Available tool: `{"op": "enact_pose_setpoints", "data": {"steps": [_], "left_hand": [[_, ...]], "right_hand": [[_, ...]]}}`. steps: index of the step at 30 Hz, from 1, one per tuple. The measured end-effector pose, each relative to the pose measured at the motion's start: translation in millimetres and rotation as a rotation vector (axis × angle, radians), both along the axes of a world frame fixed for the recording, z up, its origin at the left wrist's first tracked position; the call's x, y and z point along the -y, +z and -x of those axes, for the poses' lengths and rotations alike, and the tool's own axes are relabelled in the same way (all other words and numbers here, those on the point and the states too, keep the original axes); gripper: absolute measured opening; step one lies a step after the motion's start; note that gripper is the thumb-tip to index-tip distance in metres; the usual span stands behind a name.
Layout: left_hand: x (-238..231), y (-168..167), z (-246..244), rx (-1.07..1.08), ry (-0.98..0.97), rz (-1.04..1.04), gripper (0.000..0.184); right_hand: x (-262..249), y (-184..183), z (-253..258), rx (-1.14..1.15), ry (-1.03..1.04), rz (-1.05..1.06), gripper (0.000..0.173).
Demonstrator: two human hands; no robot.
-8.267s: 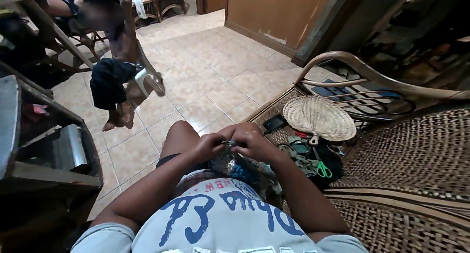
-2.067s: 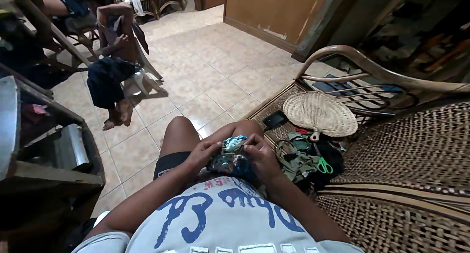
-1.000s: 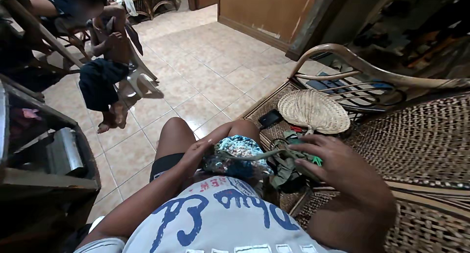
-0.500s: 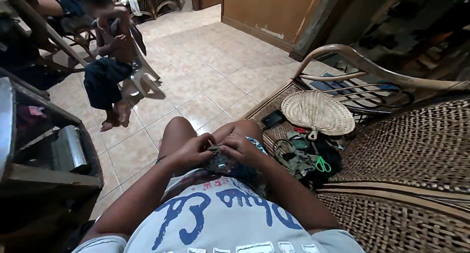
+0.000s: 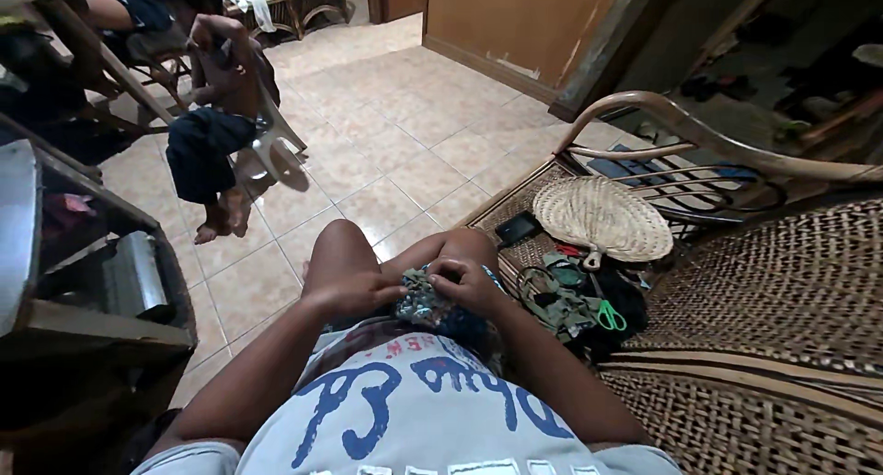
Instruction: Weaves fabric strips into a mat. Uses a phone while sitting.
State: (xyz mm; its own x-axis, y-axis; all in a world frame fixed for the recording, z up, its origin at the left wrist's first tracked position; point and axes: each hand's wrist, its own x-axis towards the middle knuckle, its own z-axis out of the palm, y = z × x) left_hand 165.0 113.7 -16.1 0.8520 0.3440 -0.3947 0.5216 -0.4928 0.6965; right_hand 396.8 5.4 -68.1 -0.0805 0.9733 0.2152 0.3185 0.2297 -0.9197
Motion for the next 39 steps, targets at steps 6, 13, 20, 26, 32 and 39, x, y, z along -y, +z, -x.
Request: {"op": "enact_pose_setpoints", "data": {"steps": [6,13,20,26,32,39], "left_hand": [[24,-24,-18,0.484,0.465,0.537,0.027],[13,-15,-27,0.575,0.398,0.219,0.026],[18,12,-38,0.401,0.123,-0.148,0.04],[24,14,-37,0.303,0.155,-0.045,0.039],[22,-16,-35,0.483,0.421,0.313,0.04],[24,-31,-30,0.633,0.346,0.129,0.014]], "right_hand": [[0,0,2,-0.031,-0.03,-0.015,0.015],[1,9,5,-0.044,-0.073,0.073,0.022],[-1,27,23,-0.13,-0.176,0.192,0.015],[-4,19,33,-0.208,-0.326,0.174,0.009],[-6,26,30,-0.394,-0.284,0.259,0.015],[-6,22,22,-0.345,-0.299,0.245,0.022]]}}
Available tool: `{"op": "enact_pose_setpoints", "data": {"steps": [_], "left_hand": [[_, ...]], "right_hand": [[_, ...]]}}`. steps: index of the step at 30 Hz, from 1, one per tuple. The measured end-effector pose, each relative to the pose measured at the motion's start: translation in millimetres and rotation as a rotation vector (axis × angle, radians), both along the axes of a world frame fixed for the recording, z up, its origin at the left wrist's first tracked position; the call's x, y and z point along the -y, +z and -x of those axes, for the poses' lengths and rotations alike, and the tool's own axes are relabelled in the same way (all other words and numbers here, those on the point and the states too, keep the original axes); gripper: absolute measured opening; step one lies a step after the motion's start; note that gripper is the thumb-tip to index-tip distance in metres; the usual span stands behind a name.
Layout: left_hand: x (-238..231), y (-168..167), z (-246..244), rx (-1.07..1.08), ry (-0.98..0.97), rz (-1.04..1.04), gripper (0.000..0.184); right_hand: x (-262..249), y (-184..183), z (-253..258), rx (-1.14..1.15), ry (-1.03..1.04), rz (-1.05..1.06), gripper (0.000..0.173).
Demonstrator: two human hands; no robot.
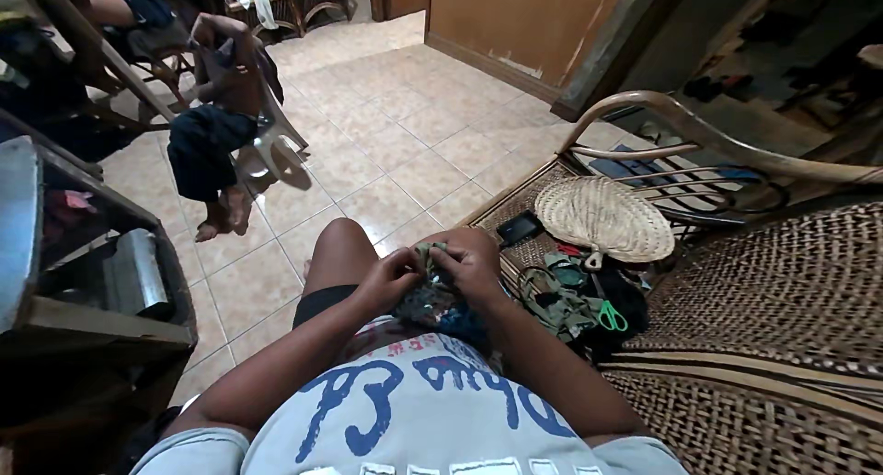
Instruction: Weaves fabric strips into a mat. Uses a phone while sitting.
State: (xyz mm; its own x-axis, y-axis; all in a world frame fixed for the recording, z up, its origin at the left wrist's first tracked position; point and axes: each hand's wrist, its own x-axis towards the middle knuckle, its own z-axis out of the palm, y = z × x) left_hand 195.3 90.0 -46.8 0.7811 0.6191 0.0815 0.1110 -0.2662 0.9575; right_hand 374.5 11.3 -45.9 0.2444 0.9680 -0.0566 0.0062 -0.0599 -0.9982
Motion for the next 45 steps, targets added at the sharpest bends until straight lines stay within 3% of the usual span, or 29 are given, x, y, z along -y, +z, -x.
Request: {"op": "enact_pose_setpoints", "data": {"steps": [2,7,10,12,15,21,28,33,37,40,45], "left_hand": [[0,2,2,-0.009,-0.044,0.014,0.027],[5,5,-3,0.048,0.002,0.037,0.02],[5,3,-4,0.02,0.042,0.035,0.025],[4,1,-3,-0.006,0.059,0.065,0.028],[3,-2,-1,0.006,0.08,0.119,0.031],[7,0,-4,0.039,0.072,0.082,0.031],[6,-6,-1,0.069,0.098,0.072,0.033],[10,-5,-3,0.057,0.154,0.159,0.034],[10,-4,-3,0.042,0.166,0.226,0.034],[9,-6,-2,0.056,0.166,0.255,0.034],[9,-6,-2,0.046,0.169,0.258,0.035]], "right_hand": [[1,1,-2,0.001,0.016,0.019,0.026],[0,3,-1,0.014,0.073,0.016,0.026],[0,-2,0,0.237,0.012,-0.047,0.025],[3,-11,-6,0.417,-0.026,-0.165,0.029],[7,-25,-10,0.537,-0.078,-0.36,0.02],[16,-21,0,0.729,-0.002,-0.36,0.02],[15,-22,1,1.013,-0.041,-0.51,0.016],[15,-34,-3,1.006,-0.07,-0.614,0.017],[21,-36,-3,0.888,-0.056,-0.545,0.018],[29,-33,-1,0.961,-0.02,-0.498,0.024],[37,-28,-5,1.136,0.022,-0.516,0.014]]}}
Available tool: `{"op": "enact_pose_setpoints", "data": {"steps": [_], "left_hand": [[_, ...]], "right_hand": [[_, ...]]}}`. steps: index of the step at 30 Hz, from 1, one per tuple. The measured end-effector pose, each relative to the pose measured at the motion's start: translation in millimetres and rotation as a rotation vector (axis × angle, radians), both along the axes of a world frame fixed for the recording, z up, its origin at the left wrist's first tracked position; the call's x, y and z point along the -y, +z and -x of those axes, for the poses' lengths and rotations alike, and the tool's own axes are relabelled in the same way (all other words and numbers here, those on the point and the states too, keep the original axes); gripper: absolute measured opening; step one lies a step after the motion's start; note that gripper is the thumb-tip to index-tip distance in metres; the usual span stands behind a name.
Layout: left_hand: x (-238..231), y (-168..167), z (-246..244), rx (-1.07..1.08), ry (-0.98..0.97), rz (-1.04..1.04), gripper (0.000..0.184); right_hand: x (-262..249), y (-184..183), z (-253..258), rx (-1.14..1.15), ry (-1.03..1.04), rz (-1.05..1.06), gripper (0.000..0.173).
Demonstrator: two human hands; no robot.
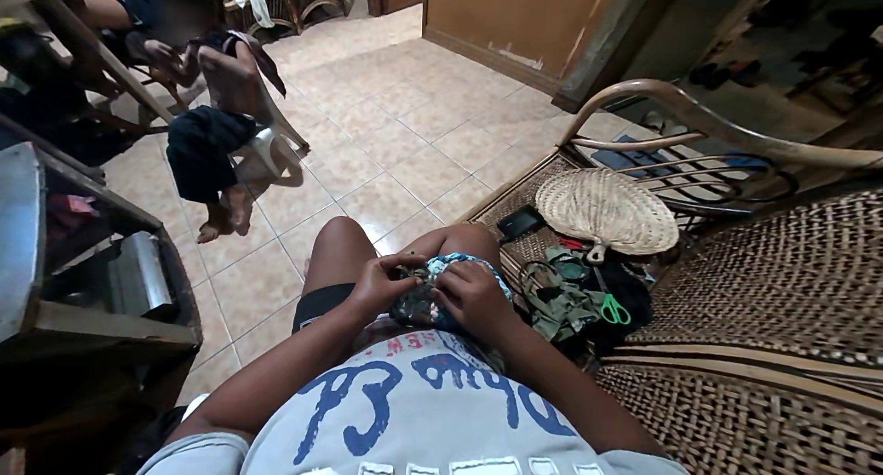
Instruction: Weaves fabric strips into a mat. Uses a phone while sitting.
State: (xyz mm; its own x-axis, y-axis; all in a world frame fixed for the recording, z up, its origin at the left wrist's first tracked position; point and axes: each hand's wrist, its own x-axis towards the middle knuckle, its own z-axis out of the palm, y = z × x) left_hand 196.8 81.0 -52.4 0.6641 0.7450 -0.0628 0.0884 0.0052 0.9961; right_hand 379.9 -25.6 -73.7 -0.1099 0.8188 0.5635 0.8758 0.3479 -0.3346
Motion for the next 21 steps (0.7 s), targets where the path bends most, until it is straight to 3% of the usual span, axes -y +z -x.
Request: {"op": "enact_pose_setpoints", "data": {"steps": [5,11,15,21], "left_hand": [[2,1,-1,-0.014,0.003,-0.032,0.035],[2,5,-2,-0.073,-0.05,-0.029,0.04],[4,7,-1,-0.048,-0.047,0.026,0.036],[6,2,1,-0.001,-0.034,-0.05,0.039]], "right_hand": [[11,17,-10,0.098,0.025,0.074,0.013],[14,18,1,-0.064,0.093,0.181,0.017],[11,9,9,-0.114,0.121,0.192,0.01],[15,23,-9,-0.289,0.124,0.257,0.013]]}}
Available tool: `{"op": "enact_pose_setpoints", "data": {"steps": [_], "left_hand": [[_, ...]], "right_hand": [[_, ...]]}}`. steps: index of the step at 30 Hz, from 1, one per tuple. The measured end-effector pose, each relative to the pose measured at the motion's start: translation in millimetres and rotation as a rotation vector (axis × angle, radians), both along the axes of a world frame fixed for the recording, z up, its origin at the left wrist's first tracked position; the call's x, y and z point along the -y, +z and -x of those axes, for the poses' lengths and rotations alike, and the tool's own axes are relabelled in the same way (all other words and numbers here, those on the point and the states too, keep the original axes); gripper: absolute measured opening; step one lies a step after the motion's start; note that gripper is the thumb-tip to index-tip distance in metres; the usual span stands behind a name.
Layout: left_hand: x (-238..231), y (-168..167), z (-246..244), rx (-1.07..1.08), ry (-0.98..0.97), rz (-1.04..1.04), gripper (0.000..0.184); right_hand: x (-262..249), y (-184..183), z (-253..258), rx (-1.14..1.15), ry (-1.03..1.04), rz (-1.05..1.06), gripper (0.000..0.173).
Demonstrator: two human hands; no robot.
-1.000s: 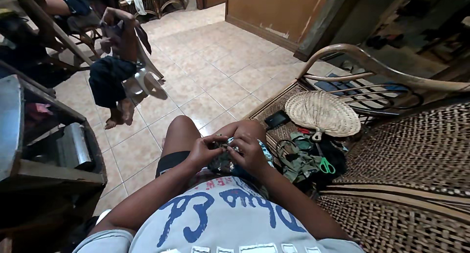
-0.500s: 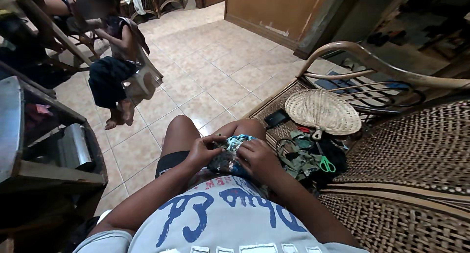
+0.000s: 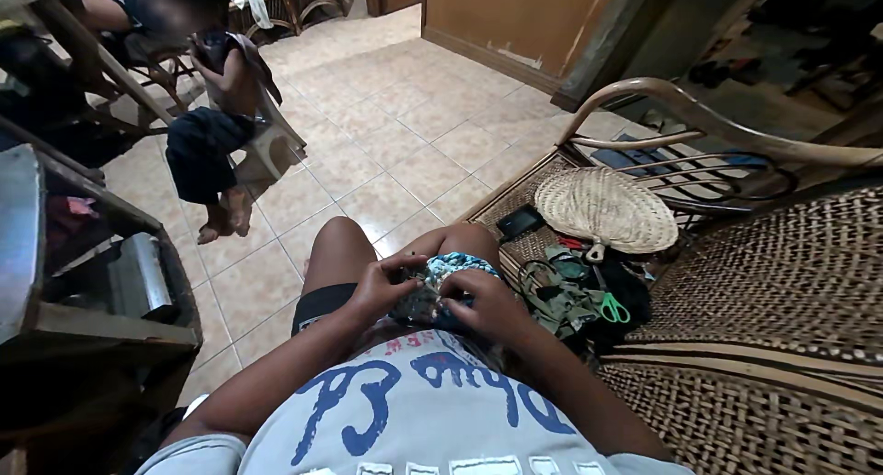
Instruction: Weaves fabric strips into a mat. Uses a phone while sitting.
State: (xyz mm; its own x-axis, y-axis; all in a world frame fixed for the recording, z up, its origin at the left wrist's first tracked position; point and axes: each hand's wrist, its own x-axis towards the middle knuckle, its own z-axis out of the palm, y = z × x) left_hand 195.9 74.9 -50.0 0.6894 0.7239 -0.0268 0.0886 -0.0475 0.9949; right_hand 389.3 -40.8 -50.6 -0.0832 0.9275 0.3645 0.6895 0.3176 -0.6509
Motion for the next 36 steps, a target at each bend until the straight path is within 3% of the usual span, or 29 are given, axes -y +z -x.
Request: {"op": "enact_pose_setpoints", "data": {"steps": [4,11,15,22,29,36], "left_hand": [[1,-2,0,0.021,-0.012,-0.057,0.041],[2,-2,1,0.005,0.003,-0.049,0.042],[2,2,1,0.034,-0.012,-0.04,0.034],[5,-3,0,0.11,0.086,-0.262,0.022],[3,-4,-1,0.182,0.128,-0.07,0.022],[2,-3,-1,0.177,0.133,0.058,0.021]], "right_hand": [[4,7,-12,-0.163,-0.034,0.061,0.014],[4,11,-13,0.034,-0.009,0.131,0.016],[-6,4,-8,0.104,-0.028,-0.001,0.019],[-27,-17,19,-0.067,-0.151,-0.118,0.024],[-35,-25,26,-0.349,-0.179,-0.015,0.017],[-35,-21,23,-0.389,-0.097,0.114,0.023]]}}
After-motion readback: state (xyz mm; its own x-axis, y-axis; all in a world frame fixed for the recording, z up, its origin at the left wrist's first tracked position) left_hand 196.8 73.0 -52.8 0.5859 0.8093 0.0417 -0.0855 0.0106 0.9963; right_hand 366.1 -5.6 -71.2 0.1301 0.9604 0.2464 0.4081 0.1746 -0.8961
